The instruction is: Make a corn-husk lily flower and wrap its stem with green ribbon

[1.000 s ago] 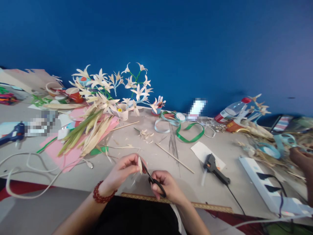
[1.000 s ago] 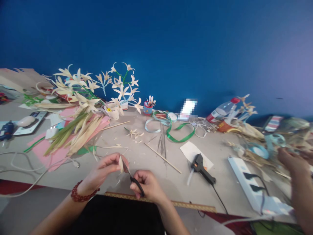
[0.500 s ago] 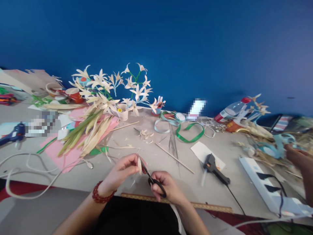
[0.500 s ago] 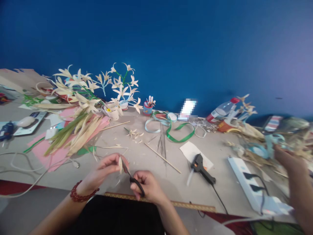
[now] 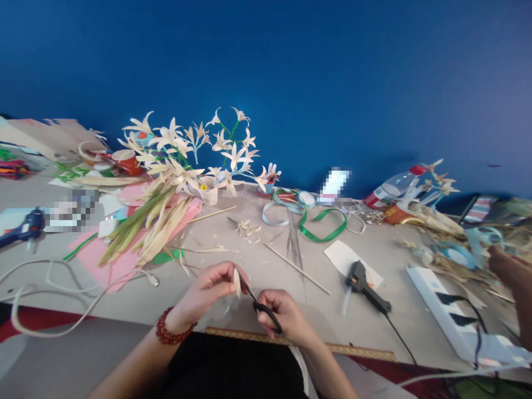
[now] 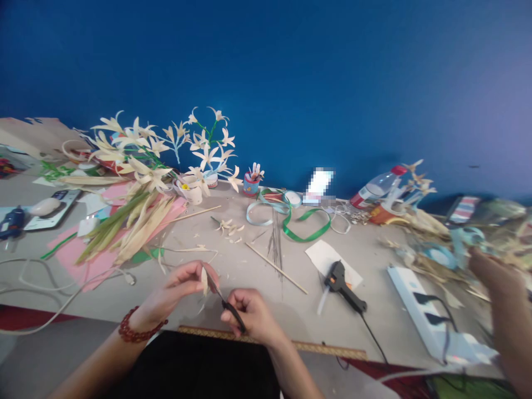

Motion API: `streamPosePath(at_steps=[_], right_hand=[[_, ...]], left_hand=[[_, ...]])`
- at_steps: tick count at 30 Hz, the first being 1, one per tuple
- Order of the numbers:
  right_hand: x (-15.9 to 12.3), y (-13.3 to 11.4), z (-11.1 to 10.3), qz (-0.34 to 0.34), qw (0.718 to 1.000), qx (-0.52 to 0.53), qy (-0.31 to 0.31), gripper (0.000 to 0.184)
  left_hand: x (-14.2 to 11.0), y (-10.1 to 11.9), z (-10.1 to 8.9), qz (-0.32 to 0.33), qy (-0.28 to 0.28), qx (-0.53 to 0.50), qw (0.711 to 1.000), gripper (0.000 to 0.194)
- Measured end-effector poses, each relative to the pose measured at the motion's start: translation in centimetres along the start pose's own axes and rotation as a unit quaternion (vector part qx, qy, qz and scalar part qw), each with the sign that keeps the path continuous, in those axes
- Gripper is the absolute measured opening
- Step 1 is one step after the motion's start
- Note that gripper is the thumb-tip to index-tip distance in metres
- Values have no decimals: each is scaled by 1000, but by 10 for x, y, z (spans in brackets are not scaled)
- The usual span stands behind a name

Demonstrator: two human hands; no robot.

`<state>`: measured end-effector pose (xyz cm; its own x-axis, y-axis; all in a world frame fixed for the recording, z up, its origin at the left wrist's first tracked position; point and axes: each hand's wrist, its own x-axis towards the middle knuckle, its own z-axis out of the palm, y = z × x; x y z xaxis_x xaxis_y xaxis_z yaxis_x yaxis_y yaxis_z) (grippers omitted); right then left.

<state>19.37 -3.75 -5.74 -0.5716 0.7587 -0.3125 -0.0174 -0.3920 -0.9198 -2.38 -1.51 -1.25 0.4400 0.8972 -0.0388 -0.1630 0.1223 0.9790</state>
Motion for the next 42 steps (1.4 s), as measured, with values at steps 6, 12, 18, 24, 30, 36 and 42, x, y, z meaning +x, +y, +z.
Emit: streamPosePath(at_steps=[6,12,18,24,30,36,42], right_hand=[[1,-7,-7,-6,994,-75,77,49],[4,-10,-12,-34,866,-447,223,22],[7,-12,-6,-46,754,-613,232,21],[10,-17,-7,-48,710,-666,226,17],[14,1,-14,-104,715,-644,252,18],[11,-4,-7,-234,792,-481,293,22],[22,-36,3,-290,886,-311,185,14]], left_hand=[[0,3,-6,-4,-4,14,1000,13],[0,2,-6,-26,2,-20,999,12],[1,0,-6,-28,30,-47,998,11],[2,-3,-5,-38,61,-31,997,9],[6,-5,1,-33,50,-29,998,15],[10,-10,6,-63,52,-105,991,15],[14,-17,12,-106,-11,-198,974,13]])
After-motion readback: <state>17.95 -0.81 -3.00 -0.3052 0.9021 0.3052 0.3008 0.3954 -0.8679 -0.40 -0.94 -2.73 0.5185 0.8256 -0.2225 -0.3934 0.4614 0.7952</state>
